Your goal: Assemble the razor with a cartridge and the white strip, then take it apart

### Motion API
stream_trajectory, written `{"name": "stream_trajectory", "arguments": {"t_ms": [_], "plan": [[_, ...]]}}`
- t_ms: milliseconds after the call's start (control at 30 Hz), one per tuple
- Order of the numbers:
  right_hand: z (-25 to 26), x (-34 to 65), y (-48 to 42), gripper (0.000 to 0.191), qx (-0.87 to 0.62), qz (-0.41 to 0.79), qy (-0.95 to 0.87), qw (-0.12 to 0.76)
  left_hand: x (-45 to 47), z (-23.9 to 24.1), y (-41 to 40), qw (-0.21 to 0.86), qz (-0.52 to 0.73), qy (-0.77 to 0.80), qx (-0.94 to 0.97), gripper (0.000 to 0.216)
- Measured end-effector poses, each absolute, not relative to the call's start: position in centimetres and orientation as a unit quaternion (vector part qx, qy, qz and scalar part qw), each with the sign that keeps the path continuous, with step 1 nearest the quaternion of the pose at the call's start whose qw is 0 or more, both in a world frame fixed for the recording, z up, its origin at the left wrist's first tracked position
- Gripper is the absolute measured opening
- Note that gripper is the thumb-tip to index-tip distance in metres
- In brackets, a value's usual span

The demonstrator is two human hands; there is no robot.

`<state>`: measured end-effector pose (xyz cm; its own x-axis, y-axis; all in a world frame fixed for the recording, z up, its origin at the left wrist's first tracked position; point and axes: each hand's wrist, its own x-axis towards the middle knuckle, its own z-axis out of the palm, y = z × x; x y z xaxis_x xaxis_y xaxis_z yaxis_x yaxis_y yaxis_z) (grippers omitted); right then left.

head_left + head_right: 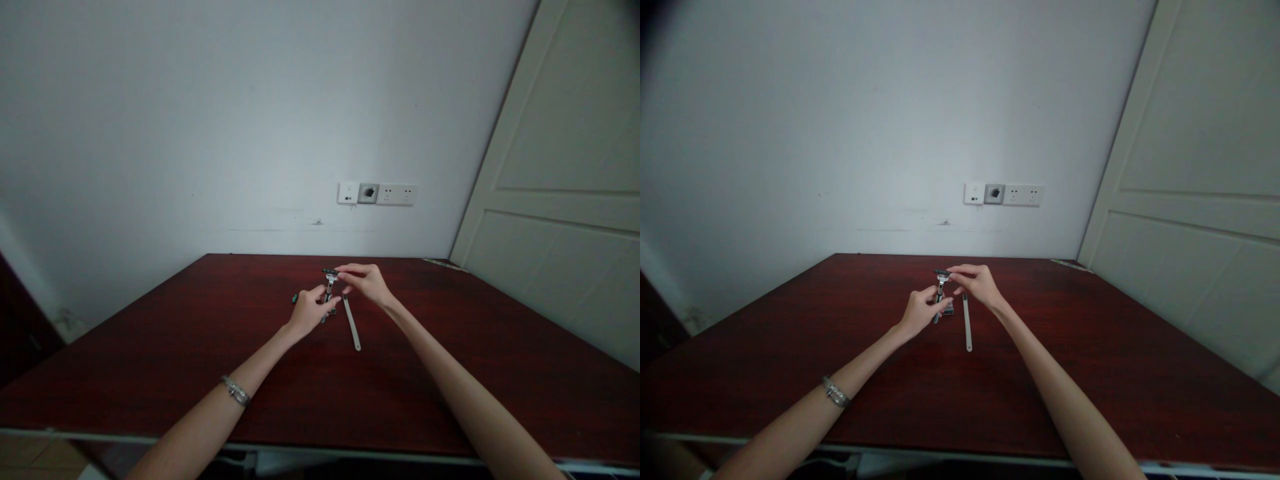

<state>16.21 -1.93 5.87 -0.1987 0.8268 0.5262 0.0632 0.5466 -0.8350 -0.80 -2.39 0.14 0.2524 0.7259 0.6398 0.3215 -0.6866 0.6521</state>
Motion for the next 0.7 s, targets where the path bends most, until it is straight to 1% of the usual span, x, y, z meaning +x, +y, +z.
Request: {"name": "stream_trajectory", "arguments": {"t_ms": [133,300,500,700], "plan": [[5.4,16.5,-1.1,0.031,-0.330,0.382,-0.642,0.577,-0.6,0.3,-2.7,0.216,0.511,0.324,0.767,0.024],[5.0,16.8,-0.6,0.032,-0.324,0.407,-0.630,0.577,-0.5,0.6,-3.0,0.223,0.525,0.327,0.753,0.024],[4.9,16.5,-0.8,0.032,-0.330,0.405,-0.633,0.571,-0.1,1.2,-3.5,0.287,0.561,0.335,0.700,0.020],[4.6,16.4,-0.5,0.035,-0.339,0.395,-0.623,0.584,0.2,1.4,-3.5,0.320,0.596,0.334,0.657,0.022]]}}
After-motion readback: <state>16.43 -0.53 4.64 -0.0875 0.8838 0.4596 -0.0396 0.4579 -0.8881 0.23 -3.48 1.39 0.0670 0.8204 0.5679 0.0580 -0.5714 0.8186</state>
